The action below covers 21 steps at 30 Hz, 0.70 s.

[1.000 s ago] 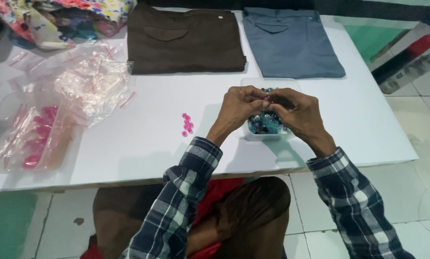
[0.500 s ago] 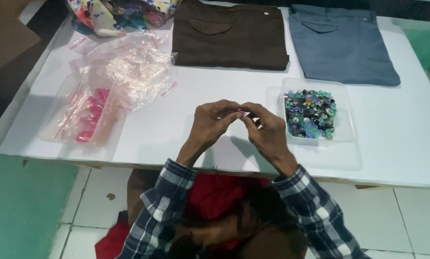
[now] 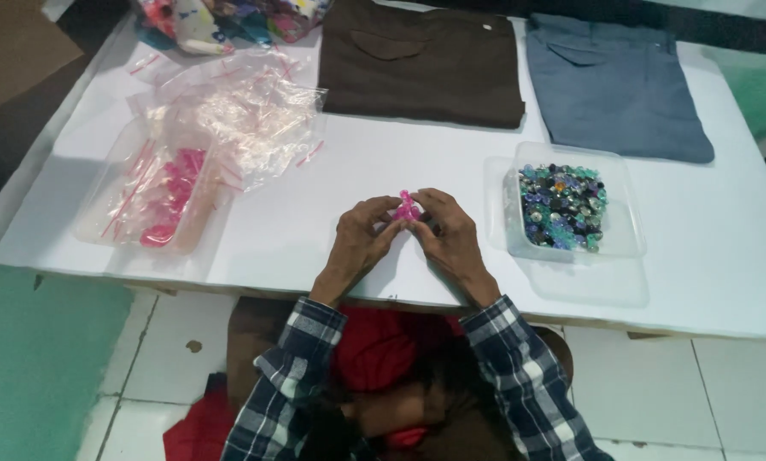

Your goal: Sorting small colorful buttons from a plastic container onto a table surface

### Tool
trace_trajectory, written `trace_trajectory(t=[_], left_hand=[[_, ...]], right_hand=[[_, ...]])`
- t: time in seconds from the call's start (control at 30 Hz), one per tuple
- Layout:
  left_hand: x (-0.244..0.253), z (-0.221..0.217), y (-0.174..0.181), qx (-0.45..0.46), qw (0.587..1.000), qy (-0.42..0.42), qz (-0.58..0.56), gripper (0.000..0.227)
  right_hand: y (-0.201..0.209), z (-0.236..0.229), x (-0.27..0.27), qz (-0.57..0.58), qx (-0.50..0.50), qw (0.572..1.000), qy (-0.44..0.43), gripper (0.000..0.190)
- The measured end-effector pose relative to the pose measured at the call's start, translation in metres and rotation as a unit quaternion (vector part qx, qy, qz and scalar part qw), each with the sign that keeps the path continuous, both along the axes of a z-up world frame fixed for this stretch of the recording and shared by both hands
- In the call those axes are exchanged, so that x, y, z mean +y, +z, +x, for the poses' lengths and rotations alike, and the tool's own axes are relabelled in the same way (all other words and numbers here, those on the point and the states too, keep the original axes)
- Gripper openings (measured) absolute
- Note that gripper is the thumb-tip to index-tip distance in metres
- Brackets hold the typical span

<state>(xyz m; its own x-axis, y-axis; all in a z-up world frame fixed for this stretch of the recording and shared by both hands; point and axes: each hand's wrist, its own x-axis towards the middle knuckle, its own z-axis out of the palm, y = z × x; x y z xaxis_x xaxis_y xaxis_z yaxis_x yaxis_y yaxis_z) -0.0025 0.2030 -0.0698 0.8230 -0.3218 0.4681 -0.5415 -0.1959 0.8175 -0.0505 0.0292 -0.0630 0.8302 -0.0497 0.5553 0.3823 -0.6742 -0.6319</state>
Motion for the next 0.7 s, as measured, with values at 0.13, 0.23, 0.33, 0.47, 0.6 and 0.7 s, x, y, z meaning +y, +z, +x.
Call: trace_trajectory(t=[0.13, 0.23, 0.33, 0.47, 0.6, 0.7], left_hand=[[-0.001, -0.001, 0.006, -0.008, 1.000, -0.005, 0.011, 0.031], [-0.003, -0.008, 0.018, -0.010, 1.000, 0.001, -0.005, 0.029], [-0.007, -0.014, 0.028, -0.049, 0.999, 0.015, -0.014, 0.025], [-0.049, -0.014, 0.039, -0.203, 0.978, 0.028, 0.037, 0.017], [-0.119, -0.013, 0.061, -0.247, 0.958, -0.096, 0.109, 0.010], [-0.166, -0.008, 0.069, -0.240, 0.945, -0.155, 0.160, 0.015]], right_hand=[[-0.013, 0.008, -0.005, -0.008, 0.001, 1.000, 0.007, 0.028], [-0.010, 0.001, -0.003, -0.030, -0.030, 0.999, 0.005, 0.030], [0.015, -0.018, 0.000, 0.000, -0.061, 0.998, -0.016, 0.027], [0.045, -0.044, -0.046, -0.011, -0.116, 0.991, -0.072, 0.022], [0.062, -0.053, -0.154, -0.132, -0.032, 0.977, -0.163, 0.014], [0.079, -0.047, -0.218, -0.247, 0.144, 0.931, -0.227, 0.018]])
